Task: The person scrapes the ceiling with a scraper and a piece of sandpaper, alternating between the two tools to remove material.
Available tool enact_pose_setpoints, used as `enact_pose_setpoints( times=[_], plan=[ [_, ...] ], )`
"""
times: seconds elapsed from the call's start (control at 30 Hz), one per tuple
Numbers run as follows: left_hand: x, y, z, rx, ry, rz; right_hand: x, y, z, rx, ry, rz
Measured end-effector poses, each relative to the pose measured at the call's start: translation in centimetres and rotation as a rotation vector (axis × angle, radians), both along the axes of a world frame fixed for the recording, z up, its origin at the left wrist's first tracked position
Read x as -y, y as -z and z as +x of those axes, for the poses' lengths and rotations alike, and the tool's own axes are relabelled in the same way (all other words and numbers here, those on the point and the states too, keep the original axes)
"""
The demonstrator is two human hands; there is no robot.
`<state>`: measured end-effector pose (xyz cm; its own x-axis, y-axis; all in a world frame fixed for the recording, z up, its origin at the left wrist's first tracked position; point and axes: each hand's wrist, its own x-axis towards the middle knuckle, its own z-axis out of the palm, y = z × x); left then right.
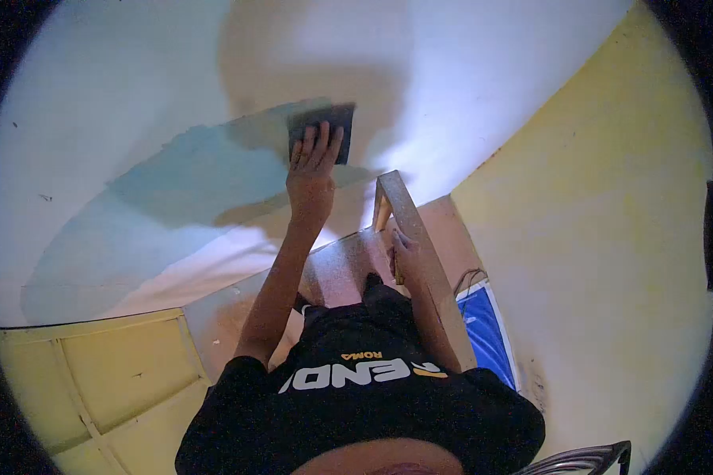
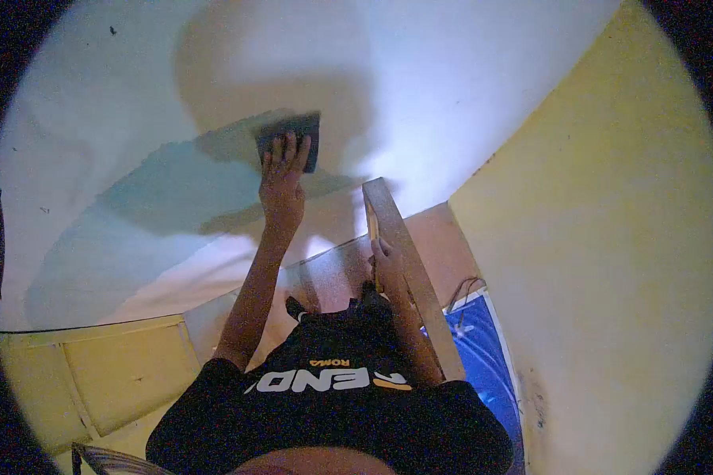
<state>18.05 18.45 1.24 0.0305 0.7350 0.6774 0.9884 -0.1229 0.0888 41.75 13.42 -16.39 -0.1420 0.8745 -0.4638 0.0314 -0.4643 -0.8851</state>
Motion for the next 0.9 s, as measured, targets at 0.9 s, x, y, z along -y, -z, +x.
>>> enact_pose_setpoints(
  times=[0.9],
  plan=[
    [0.4,8.2,0.7,0.063,0.013,-0.221,0.7,-0.7,1.8,0.048,0.147,-0.050]
  ],
)
